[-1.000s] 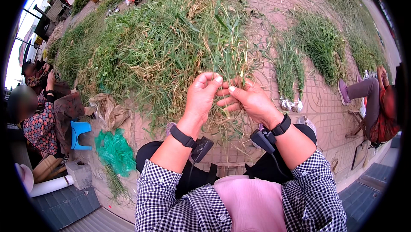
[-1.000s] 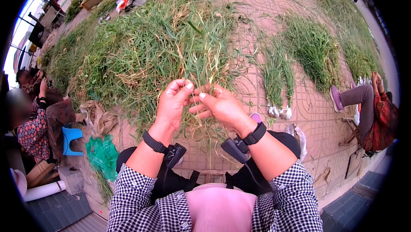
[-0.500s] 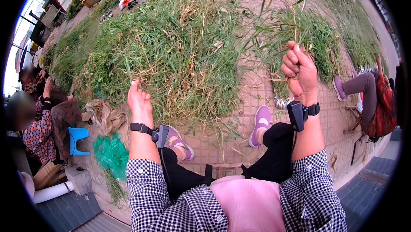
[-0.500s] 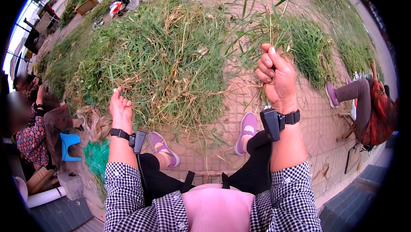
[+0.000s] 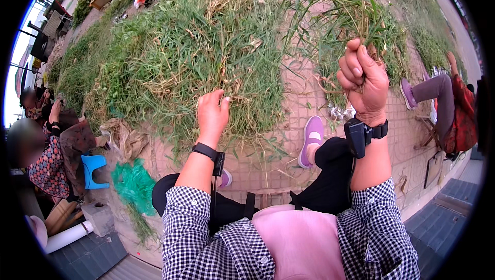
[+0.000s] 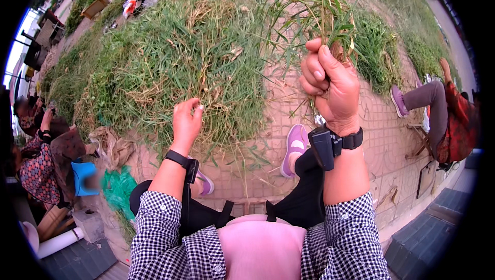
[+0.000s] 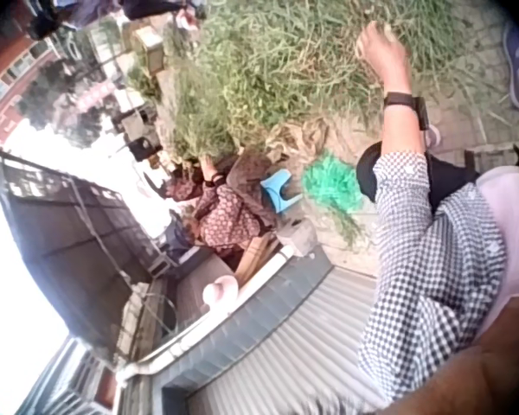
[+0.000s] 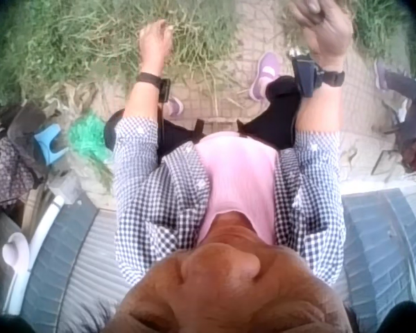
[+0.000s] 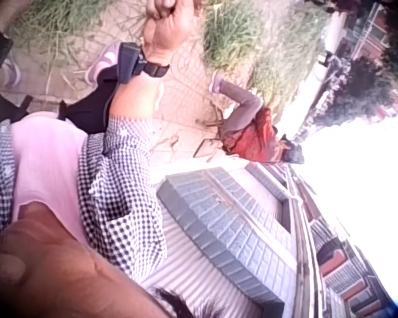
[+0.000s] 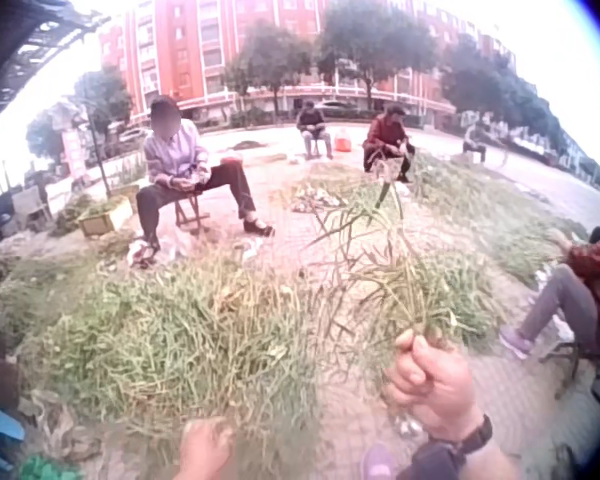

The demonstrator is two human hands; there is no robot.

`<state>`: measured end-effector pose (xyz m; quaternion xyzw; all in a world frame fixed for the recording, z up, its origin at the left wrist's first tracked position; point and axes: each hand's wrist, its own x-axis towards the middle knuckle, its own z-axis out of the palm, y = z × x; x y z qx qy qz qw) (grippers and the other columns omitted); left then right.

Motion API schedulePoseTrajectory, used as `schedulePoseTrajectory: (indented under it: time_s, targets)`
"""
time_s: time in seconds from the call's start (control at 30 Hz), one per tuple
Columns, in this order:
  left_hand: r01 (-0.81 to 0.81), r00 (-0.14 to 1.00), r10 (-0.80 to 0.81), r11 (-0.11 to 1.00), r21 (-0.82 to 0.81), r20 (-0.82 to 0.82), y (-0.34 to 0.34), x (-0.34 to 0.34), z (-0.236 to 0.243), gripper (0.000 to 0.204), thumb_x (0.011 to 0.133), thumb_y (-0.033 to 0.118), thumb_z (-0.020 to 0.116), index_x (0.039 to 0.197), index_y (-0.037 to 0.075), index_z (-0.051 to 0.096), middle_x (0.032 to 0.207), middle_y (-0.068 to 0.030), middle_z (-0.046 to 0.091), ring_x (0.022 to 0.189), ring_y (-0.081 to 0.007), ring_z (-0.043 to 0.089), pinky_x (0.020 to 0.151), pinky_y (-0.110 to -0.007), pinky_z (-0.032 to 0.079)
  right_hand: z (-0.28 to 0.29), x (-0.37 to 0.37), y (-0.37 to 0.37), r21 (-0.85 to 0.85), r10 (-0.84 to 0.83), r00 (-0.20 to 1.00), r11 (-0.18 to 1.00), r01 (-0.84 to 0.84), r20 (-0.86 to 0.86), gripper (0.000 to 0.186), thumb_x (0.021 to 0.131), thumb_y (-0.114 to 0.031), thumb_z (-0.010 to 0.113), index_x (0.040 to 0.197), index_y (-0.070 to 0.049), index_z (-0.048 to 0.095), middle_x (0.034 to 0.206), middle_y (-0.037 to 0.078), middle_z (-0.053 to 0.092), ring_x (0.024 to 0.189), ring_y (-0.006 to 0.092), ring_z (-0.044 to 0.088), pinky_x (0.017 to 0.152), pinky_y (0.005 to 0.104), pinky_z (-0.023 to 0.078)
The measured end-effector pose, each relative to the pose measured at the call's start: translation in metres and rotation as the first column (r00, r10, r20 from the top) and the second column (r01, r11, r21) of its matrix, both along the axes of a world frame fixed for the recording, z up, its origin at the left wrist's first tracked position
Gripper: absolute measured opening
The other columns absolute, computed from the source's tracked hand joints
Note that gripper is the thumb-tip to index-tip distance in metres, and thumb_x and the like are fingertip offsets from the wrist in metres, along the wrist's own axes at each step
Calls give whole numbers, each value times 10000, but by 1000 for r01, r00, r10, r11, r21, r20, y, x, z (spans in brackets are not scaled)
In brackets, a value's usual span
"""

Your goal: The person sits on the ground and bundles green plant stems by hand. They gather stems, wrap them with a plastic tie, and place the finished bundle aside.

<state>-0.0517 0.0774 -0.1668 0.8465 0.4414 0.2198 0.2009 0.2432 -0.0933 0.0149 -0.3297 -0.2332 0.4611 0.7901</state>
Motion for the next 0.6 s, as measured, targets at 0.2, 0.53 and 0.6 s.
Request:
schedulePoseTrajectory:
  time_s: [0.2, 0.53, 0.6]
  targets:
    - [494, 739, -504, 857, -150, -446, -74, 49, -41, 575, 808, 295, 720, 1342, 163, 550, 1498, -132, 381, 1434, -331, 260, 1155, -554, 179, -1, -8, -2, -16, 0, 1000, 1000, 0, 6, 262, 1044, -217, 441, 1149, -21, 580, 668, -32, 433, 516, 47, 269, 451, 214, 225]
    - [352, 325, -153, 935, -31, -933, 28, 10, -85, 486, 964, 210, 430, 1450, 187, 445, 1605, -54, 246, 1498, -280, 146, 1185, -562, 61, -3, -4, -6, -21, -7, 1000, 1000, 6, -10, 293, 1052, -233, 414, 1179, -16, 563, 645, -35, 414, 515, 54, 261, 440, 215, 232]
    - [157, 292, -16, 987, 31, -956, 63, -22, -77, 473, 952, 204, 453, 1423, 175, 476, 1601, -52, 257, 1493, -283, 165, 1181, -545, 106, -4, -3, -7, -33, -18, 1000, 999, 17, -19, 299, 1053, -234, 411, 1183, -11, 561, 645, -37, 411, 514, 51, 259, 440, 214, 233]
